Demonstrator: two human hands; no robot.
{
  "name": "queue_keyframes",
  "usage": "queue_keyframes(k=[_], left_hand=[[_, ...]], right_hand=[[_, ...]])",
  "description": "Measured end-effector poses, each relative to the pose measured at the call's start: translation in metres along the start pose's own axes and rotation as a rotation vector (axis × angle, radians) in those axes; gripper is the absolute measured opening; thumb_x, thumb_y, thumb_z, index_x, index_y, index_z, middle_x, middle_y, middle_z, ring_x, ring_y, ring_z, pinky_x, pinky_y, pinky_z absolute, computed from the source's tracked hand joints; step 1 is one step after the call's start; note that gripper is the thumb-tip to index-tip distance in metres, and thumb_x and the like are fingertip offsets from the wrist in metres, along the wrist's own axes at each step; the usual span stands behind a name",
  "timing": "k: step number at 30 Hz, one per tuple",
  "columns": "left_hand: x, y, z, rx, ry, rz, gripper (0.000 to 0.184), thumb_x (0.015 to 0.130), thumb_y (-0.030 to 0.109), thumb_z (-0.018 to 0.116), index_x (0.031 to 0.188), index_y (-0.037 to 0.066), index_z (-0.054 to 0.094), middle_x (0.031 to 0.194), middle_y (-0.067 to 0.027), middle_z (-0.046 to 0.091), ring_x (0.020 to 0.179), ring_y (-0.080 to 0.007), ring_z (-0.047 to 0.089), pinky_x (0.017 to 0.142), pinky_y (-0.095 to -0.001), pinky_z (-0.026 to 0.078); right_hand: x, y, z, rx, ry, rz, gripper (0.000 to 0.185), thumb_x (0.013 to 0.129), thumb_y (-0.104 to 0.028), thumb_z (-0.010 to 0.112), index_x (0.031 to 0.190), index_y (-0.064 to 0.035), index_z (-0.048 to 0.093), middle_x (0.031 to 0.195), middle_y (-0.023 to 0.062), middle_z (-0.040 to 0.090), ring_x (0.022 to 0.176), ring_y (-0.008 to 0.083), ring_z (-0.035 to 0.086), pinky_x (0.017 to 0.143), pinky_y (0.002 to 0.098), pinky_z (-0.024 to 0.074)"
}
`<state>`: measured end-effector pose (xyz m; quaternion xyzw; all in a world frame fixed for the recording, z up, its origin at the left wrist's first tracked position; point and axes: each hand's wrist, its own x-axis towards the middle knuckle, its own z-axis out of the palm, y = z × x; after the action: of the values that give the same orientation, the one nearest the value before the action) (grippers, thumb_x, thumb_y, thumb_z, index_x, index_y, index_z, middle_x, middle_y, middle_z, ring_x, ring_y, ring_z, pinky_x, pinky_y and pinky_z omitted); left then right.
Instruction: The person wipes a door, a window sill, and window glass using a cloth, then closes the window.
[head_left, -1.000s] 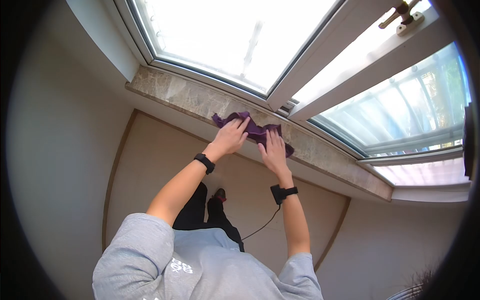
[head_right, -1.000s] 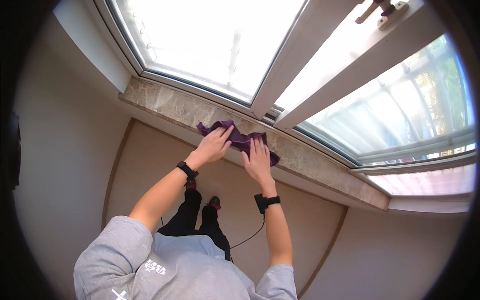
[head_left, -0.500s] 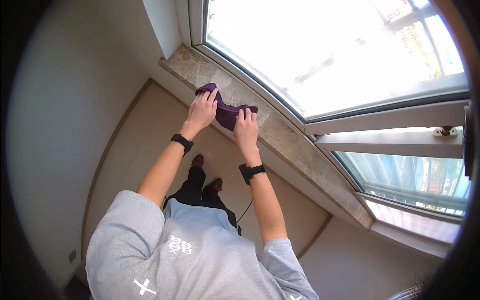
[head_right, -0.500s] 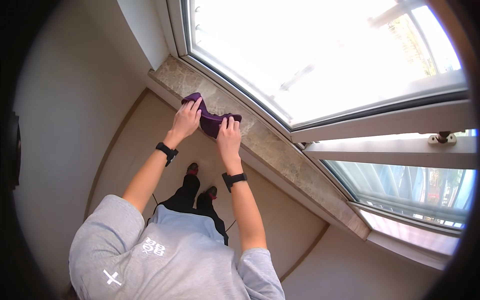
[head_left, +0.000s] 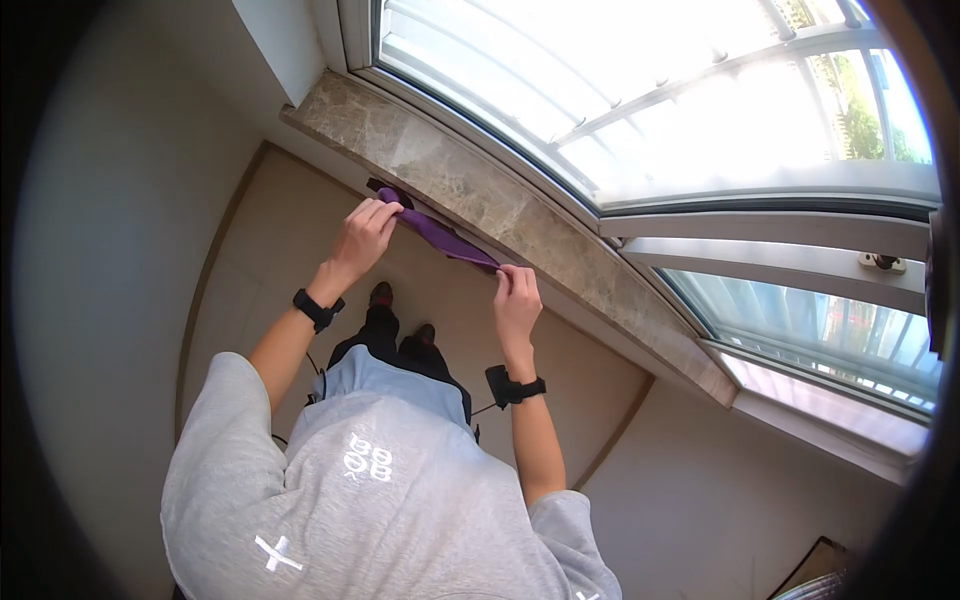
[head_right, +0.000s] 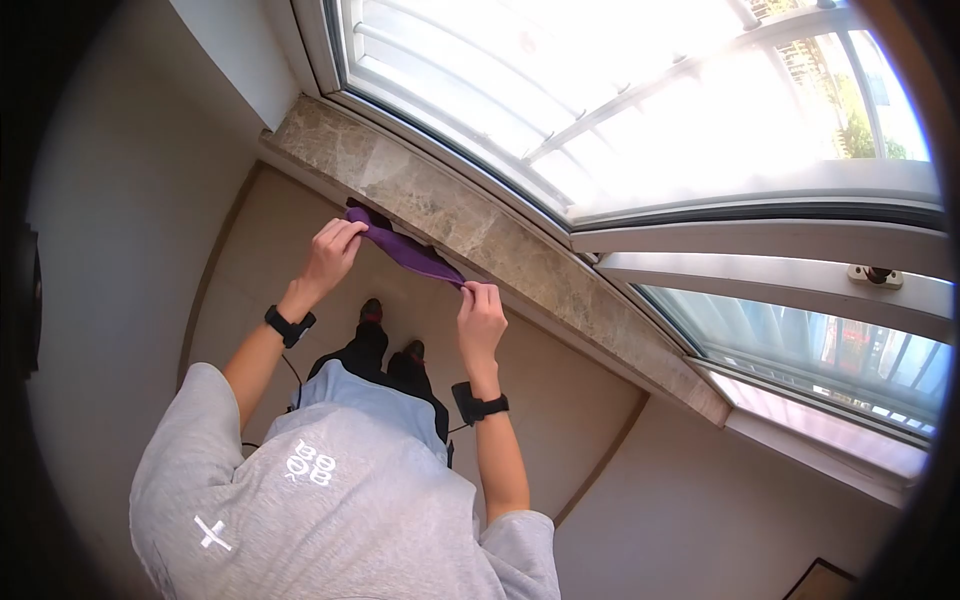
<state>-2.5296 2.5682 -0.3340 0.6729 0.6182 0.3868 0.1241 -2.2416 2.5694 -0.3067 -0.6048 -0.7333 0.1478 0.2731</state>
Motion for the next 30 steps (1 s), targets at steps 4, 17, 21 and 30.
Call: queue_keyframes(k=[4,17,21,30], left_hand=[[0.001,0.034,-0.012,-0.045,-0.043,-0.106,0.012,0.098,0.011,0.060,0.110,0.008,0.061,0.077,-0.0158,0.069,0.068,-0.0365,0.068,0.058,-0.0446,0.053],[0.094,0.050,0.037,0.177,0.047,0.158,0.034,0.091,0.008,0.059,0.124,0.005,0.057,0.101,-0.0197,0.062,0.095,-0.0381,0.060,0.080,-0.0472,0.052],[0.050,-0.002,0.088,0.361,-0.030,0.239,0.051,0.094,0.015,0.058,0.143,0.006,0.050,0.125,-0.0235,0.058,0.121,-0.0432,0.052,0.107,-0.0511,0.042],[0.020,0.081,0.138,0.361,-0.245,0.258,0.060,0.096,0.023,0.059,0.150,0.004,0.043,0.133,-0.0279,0.053,0.128,-0.0461,0.046,0.114,-0.0553,0.033]], right_hand=[[-0.006,0.009,-0.032,0.170,-0.032,0.361,0.007,0.101,-0.011,0.058,0.100,-0.0047,0.060,0.086,0.0116,0.068,0.071,0.0239,0.069,0.062,0.0354,0.0530],[0.083,-0.010,0.071,0.114,0.148,0.066,0.048,0.096,-0.013,0.060,0.137,0.0054,0.045,0.126,0.0279,0.058,0.117,0.0454,0.055,0.101,0.0511,0.0437],[0.065,0.001,0.086,-0.118,0.108,-0.026,0.059,0.095,-0.020,0.062,0.142,0.0082,0.043,0.129,0.0268,0.057,0.119,0.0450,0.054,0.104,0.0510,0.0426],[0.027,0.087,0.024,-0.198,0.150,-0.075,0.058,0.098,-0.028,0.058,0.144,0.0057,0.046,0.133,0.0257,0.057,0.125,0.0435,0.052,0.111,0.0504,0.0395]])
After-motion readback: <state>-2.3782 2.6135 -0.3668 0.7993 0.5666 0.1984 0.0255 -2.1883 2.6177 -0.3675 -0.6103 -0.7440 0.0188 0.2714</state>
